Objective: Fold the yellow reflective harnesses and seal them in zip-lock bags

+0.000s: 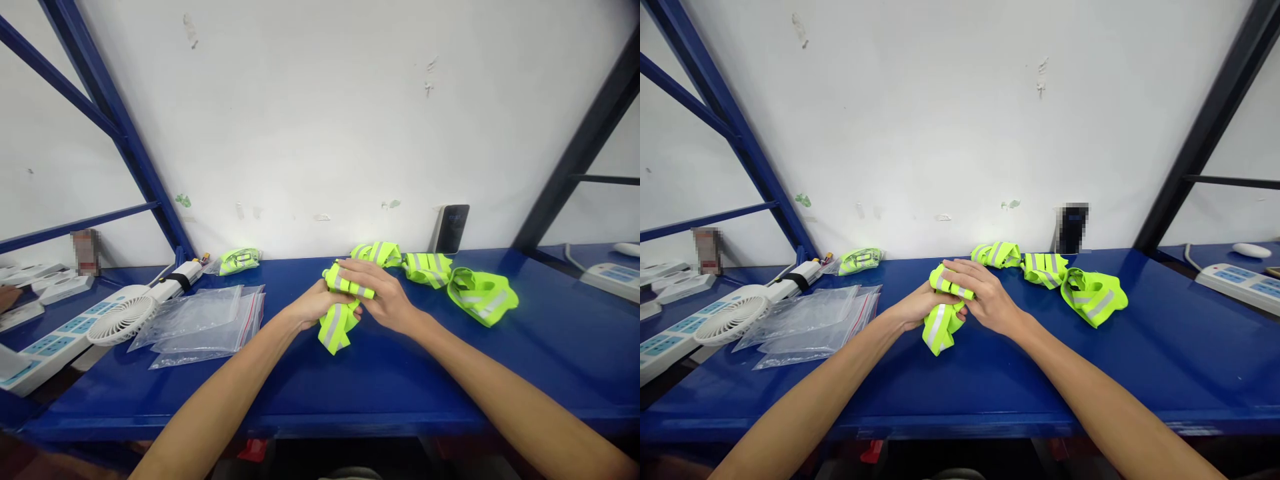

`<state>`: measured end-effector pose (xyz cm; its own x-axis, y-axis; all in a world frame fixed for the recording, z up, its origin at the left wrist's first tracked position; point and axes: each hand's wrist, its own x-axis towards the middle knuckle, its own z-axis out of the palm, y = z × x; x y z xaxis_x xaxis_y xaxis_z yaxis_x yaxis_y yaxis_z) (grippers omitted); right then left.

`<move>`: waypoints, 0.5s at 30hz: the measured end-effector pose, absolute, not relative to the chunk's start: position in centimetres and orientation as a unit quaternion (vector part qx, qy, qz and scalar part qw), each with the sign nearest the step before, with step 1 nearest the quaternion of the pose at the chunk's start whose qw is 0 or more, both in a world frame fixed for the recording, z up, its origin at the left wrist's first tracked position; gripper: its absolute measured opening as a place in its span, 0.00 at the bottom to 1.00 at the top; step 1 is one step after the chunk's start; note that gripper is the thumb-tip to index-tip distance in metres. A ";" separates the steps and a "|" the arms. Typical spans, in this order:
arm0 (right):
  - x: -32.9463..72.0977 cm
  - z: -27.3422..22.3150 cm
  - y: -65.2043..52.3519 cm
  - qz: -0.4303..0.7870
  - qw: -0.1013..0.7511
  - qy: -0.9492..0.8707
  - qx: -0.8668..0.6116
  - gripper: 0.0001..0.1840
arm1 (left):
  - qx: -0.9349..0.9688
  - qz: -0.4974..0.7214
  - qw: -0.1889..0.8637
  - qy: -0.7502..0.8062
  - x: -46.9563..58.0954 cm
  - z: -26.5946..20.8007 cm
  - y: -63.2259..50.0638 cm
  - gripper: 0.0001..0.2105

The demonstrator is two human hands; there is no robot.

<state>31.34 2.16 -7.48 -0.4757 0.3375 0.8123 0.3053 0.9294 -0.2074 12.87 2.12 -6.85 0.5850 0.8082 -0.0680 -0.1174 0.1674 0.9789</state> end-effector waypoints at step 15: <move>30.7 -6.7 0.3 0.078 0.322 -0.927 -0.177 0.30 | 0.491 0.334 0.769 0.236 9.2 -7.6 2.0 0.22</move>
<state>30.68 0.26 -6.68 -0.7305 0.3777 0.5689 0.2768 0.9254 -0.2590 9.22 1.97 -7.57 0.6655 0.7455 -0.0357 -0.2817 0.2952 0.9130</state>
